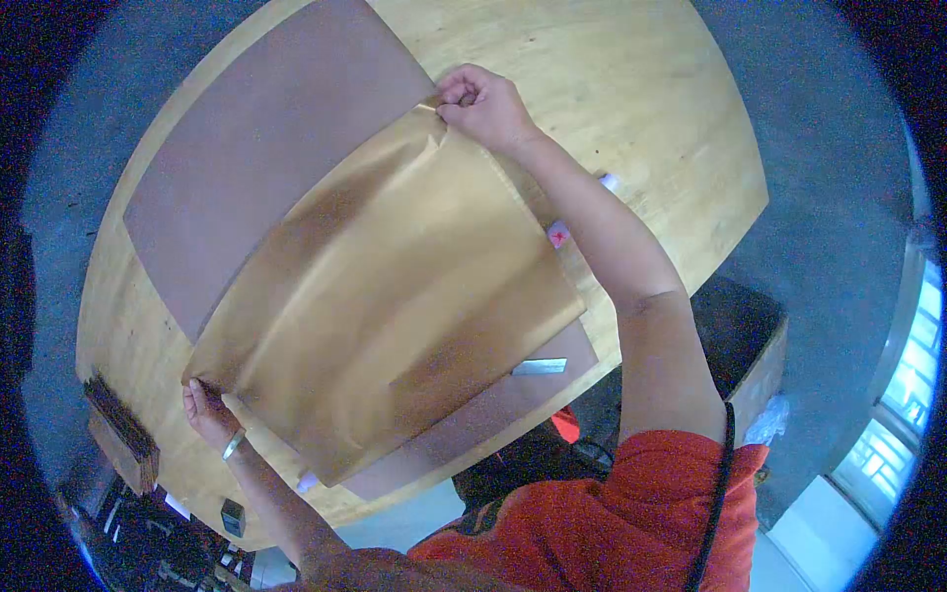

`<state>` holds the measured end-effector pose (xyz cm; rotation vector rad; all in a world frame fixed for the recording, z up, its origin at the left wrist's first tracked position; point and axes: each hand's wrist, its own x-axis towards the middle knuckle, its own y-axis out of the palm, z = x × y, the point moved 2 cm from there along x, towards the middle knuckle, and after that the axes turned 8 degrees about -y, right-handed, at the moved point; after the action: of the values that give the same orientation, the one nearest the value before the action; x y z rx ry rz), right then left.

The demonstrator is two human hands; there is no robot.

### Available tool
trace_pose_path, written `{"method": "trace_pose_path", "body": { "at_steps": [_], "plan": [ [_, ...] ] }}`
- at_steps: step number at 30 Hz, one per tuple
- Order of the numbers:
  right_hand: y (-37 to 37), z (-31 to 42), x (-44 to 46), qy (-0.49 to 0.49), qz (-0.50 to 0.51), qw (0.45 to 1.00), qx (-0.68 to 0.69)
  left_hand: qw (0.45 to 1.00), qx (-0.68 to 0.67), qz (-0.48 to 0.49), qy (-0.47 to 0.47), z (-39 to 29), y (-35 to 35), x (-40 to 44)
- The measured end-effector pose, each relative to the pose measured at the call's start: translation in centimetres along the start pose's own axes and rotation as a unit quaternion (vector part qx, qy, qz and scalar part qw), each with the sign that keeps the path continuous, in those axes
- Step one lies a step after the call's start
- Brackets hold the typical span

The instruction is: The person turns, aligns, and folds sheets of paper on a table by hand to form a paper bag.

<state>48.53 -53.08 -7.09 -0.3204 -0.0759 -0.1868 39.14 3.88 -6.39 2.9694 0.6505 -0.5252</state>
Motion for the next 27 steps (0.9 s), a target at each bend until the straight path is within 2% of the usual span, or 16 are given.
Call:
{"method": "trace_pose_path", "body": {
  "at_steps": [3,5,9,10,11,12,14,17,19,20,21,23,24,25,27],
  "plan": [
    [0.1,0.5,0.1,0.0,0.014,1.0,-0.021,1.0,-0.008,-0.018,-0.007,-0.8,1.2,-0.8],
    [0.1,1.6,0.1,-0.041,0.049,0.992,-0.11,1.0,-0.005,-0.015,0.001,-1.0,1.2,-1.0],
    [0.1,1.9,0.7,-0.046,0.109,0.979,-0.166,0.999,-0.019,-0.027,0.019,-1.8,1.3,-2.0],
    [0.2,2.6,0.7,-0.097,0.117,0.959,-0.238,0.999,-0.019,-0.029,0.021,-1.7,0.6,-2.2],
    [0.3,3.0,0.8,-0.146,0.124,0.932,-0.309,0.997,0.025,-0.058,0.04,-1.3,-0.3,-2.4],
    [0.4,2.9,0.8,-0.147,0.124,0.932,-0.308,0.992,0.069,-0.087,0.058,-1.3,-1.1,-2.7],
    [0.5,2.7,0.6,-0.19,0.119,0.912,-0.345,0.993,0.074,-0.074,0.063,-2.3,-0.4,-4.6],
    [0.3,2.2,0.3,-0.19,0.112,0.909,-0.354,0.987,0.128,-0.077,0.057,-2.6,-2.0,-6.6],
    [0.6,2.4,0.3,-0.212,0.103,0.9,-0.365,0.949,0.279,-0.082,0.118,-3.4,-1.5,-9.2],
    [0.8,2.6,0.1,-0.232,0.092,0.892,-0.377,0.966,0.221,-0.056,0.123,-3.5,-0.7,-10.2],
    [0.8,2.5,0.1,-0.234,0.094,0.892,-0.376,0.966,0.221,-0.059,0.122,-3.5,-0.3,-11.3],
    [1.0,2.7,-0.1,-0.236,0.072,0.897,-0.367,0.97,0.192,0.034,0.145,-3.6,0.0,-12.7],
    [1.1,2.7,-0.1,-0.237,0.074,0.897,-0.366,0.981,0.161,0.045,0.103,-2.9,-0.9,-13.2],
    [1.2,2.7,-0.1,-0.222,0.071,0.898,-0.373,0.981,0.16,0.042,0.102,-2.4,-1.6,-13.4],
    [1.2,2.6,-0.1,-0.208,0.07,0.899,-0.379,0.974,0.149,0.127,0.116,-1.7,-2.2,-13.9]
  ]
}}
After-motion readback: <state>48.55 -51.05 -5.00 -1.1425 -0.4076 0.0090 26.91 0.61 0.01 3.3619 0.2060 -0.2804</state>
